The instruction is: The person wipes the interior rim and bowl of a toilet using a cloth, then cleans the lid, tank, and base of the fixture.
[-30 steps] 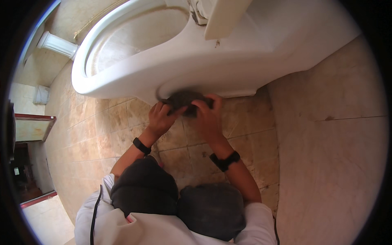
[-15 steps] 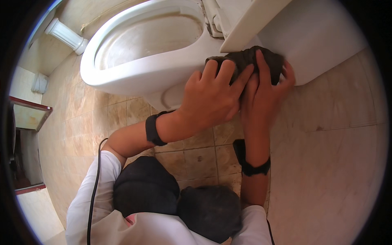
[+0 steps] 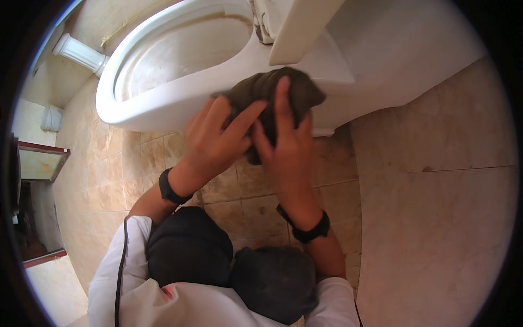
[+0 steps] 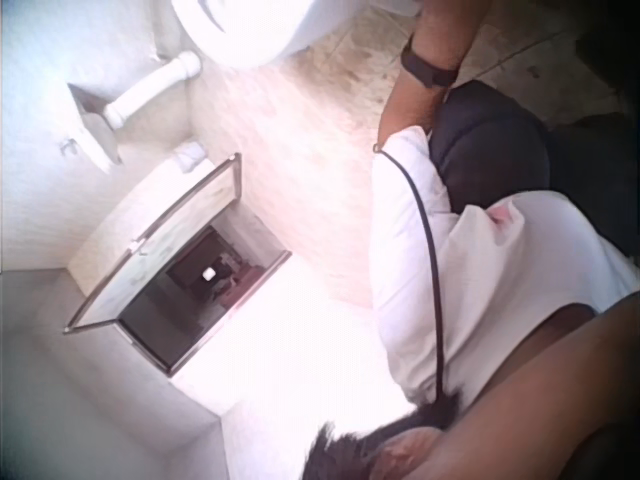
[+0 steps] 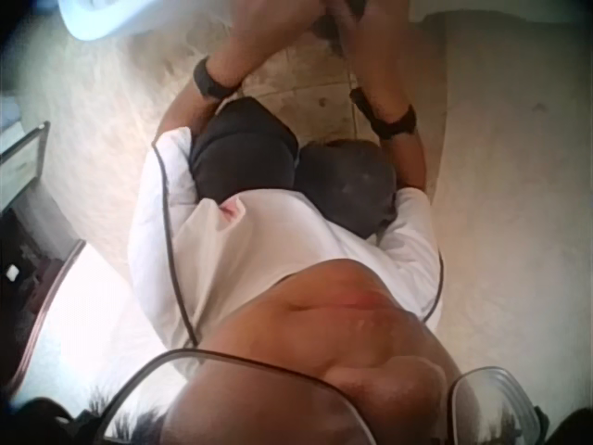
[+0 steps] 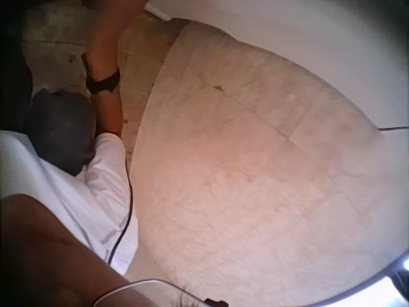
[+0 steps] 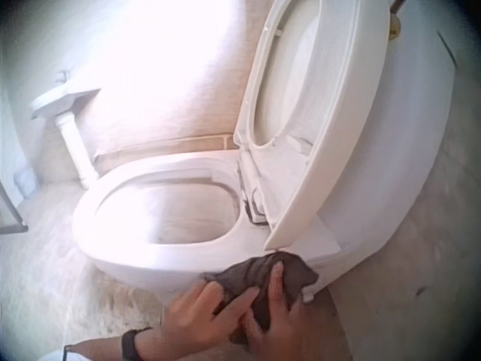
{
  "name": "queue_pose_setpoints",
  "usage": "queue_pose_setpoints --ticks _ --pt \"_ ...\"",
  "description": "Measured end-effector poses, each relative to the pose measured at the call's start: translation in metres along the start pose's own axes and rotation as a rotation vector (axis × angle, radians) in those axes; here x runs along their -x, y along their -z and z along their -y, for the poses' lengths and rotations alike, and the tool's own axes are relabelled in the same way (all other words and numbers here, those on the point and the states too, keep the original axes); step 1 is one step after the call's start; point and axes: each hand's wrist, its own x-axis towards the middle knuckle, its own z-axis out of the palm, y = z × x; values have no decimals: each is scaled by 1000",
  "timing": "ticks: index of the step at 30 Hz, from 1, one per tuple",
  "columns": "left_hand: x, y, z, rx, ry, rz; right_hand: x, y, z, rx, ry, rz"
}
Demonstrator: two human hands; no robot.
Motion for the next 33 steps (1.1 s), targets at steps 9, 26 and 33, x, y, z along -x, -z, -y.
queue_pose_setpoints --ticks 9,26,33 --pt "83 -28 44 -192 -212 1 55 -68 -54 135 37 346" --pt "-30 -132 -80 189 -378 -16 45 13 -222 361 -93 -63" --pt "30 -102 -5 104 -389 -55 49 -84 -209 180 -115 -139"
